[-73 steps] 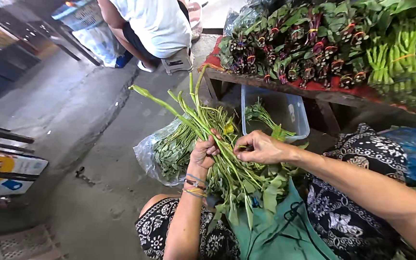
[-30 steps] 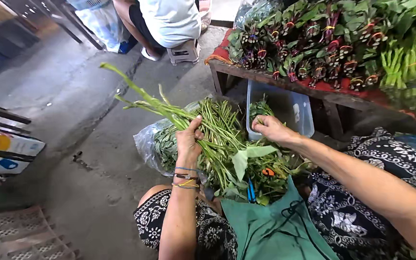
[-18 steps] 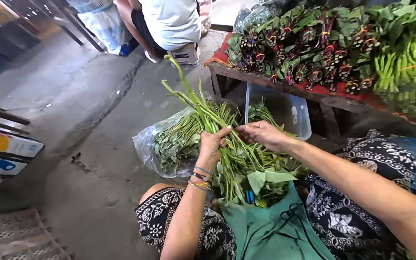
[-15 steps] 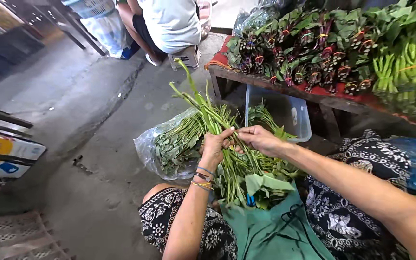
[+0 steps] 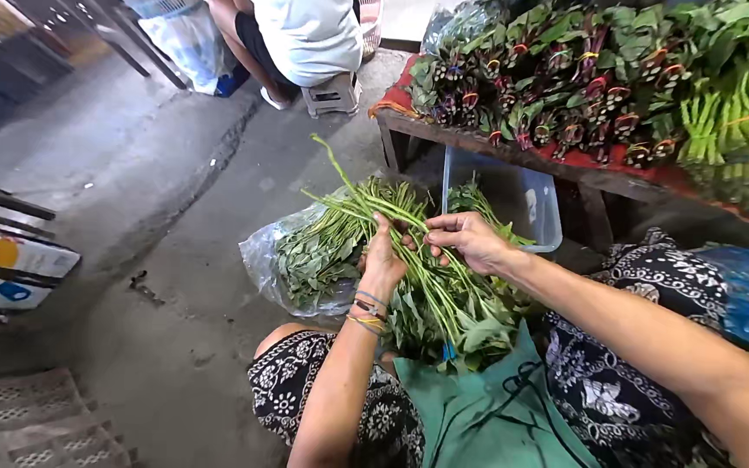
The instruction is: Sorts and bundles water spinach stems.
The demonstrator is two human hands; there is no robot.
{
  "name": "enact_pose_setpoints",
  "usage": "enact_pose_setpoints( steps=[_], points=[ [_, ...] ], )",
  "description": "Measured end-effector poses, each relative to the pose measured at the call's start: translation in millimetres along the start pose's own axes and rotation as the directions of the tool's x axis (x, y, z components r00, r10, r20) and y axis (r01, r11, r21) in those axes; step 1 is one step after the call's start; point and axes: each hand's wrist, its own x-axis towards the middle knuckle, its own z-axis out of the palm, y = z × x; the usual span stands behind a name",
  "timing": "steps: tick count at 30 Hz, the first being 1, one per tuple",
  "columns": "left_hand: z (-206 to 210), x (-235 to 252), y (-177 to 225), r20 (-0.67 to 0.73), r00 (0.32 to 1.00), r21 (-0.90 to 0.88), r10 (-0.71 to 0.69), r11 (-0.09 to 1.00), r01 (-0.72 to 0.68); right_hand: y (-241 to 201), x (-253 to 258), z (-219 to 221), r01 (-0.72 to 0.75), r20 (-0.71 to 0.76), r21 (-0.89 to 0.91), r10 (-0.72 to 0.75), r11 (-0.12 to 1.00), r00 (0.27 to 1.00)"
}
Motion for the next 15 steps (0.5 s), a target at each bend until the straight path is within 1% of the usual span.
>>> enact_pose_setpoints(
  steps=[3, 5, 8, 10, 12, 14, 15],
  points=[
    [5.2, -5.8, -0.8, -0.016, 1.000, 0.066, 0.016, 0.998, -0.015, 7.4, 4.8, 3.6, 0.009, -0.006, -0.031, -0.009, 0.999, 1.000],
    [5.3, -11.6, -1.7, 0.034, 0.999, 0.098, 0.010, 0.995, -0.014, 12.5, 6.4, 6.7, 0.025, -0.016, -0.054, -0.026, 0.998, 1.000],
    [4.0, -17.2, -0.7, 0.081, 0.997, 0.080, 0.017, 0.997, -0.024, 17.8, 6.3, 11.0, 0.050, -0.007, -0.095, -0.051, 0.994, 0.999],
    [2.1, -20.6, 8.2, 0.081, 0.996, 0.070, 0.047, 0.996, -0.053, 18.8, 4.3, 13.4, 0.072, 0.041, -0.137, -0.067, 0.988, 0.997],
    [1.4, -28.5, 26.7, 0.109, 0.983, 0.116, 0.148, 0.980, -0.160, 17.1, 2.3, 15.9, 0.105, 0.108, -0.170, -0.087, 0.980, 0.990],
    [-7.2, -40.1, 55.6, 0.197, 0.940, 0.154, 0.277, 0.938, -0.309, 14.8, 1.7, 18.7, 0.156, 0.178, -0.169, -0.125, 0.973, 0.976],
    [-12.0, -44.3, 70.9, 0.214, 0.913, 0.125, 0.348, 0.917, -0.379, 12.4, 1.8, 20.2, 0.192, 0.217, -0.169, -0.154, 0.967, 0.964]
  ],
)
